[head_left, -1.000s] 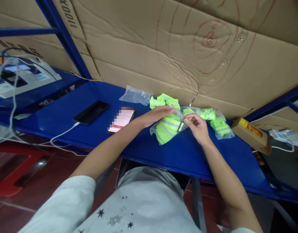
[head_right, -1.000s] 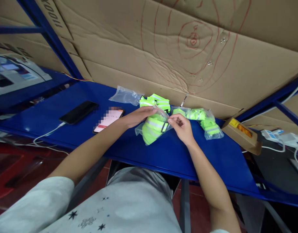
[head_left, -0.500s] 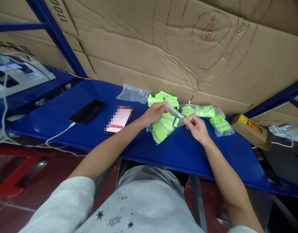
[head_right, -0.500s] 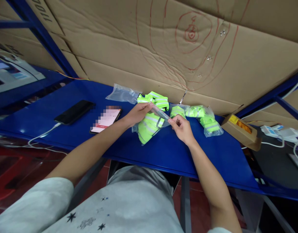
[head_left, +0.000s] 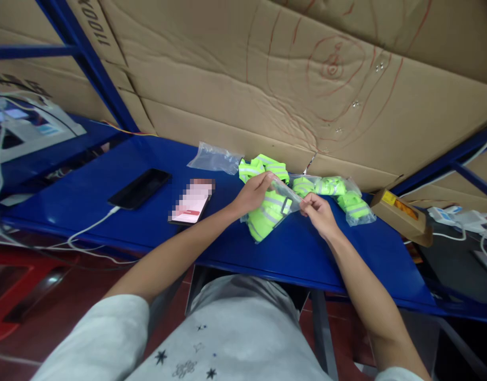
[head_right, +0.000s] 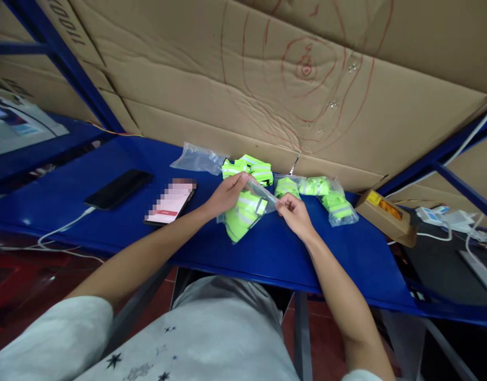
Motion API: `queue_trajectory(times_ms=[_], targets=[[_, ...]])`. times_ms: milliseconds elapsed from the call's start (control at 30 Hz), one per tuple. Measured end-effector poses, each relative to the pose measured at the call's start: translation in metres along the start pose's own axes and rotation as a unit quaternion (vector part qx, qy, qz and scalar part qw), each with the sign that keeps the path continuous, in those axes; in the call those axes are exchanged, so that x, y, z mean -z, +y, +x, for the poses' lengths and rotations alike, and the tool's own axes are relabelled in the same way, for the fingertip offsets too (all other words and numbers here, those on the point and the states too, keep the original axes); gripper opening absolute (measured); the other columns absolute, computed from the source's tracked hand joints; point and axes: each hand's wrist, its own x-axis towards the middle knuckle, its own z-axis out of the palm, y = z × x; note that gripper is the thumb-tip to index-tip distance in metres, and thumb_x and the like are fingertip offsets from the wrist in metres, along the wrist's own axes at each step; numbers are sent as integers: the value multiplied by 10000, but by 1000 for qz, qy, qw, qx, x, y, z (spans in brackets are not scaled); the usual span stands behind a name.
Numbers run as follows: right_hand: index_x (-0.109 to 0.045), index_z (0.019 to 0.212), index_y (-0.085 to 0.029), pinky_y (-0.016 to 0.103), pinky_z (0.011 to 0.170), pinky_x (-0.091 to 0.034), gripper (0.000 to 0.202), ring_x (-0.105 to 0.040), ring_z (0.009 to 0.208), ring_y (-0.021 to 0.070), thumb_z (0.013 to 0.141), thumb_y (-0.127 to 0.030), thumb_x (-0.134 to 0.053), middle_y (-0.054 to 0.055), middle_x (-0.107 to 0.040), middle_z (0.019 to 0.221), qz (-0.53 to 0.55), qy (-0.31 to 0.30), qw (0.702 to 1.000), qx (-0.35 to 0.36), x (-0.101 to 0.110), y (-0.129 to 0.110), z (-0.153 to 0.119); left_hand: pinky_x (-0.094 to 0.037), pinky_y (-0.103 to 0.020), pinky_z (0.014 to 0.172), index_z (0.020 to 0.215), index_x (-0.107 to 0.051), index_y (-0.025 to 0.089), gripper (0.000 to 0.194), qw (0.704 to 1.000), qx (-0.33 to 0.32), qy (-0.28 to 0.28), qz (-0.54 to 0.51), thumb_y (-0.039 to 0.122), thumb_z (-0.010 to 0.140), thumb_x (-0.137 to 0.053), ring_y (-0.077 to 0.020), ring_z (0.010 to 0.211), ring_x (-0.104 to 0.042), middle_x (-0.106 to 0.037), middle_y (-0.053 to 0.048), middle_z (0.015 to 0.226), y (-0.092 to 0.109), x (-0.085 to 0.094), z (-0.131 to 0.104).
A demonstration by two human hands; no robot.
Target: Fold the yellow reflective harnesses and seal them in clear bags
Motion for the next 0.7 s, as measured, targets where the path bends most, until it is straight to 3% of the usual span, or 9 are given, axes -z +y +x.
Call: queue_trajectory(times_ms=[333,467,700], targets=[[-664,803,-221,278,567,-386,472,-491,583,124,783,-668,-814,-26,-572,631,13,-4,1000,-8,-7,-4,-4,-502,-316,894,1100,-710,151,609,999,-26,-33,-17,642,1084,-350,-195,910,-673,-743,-82,971,2,-4,-4],[-646,768,-216,271,547,-311,505,-407,552,101,760,-686,-831,-45,-494,590,17,-4,1000,-11,-8,-4,-3,-491,-308,900,1095,-711,161,595,999,-24,-35,-12,638,1085,-355,-185,886,-671,-743,-63,922,3,-4,-4],[-737,925,-219,273,561,-319,497,-436,585,112,721,-648,-884,-42,-514,636,26,-20,999,-25,-1,-6,-2,-497,-323,899,911,-676,173,616,997,48,29,-53,734,1015,-443,-197,895,-669,-752,-76,962,-6,-5,-1]])
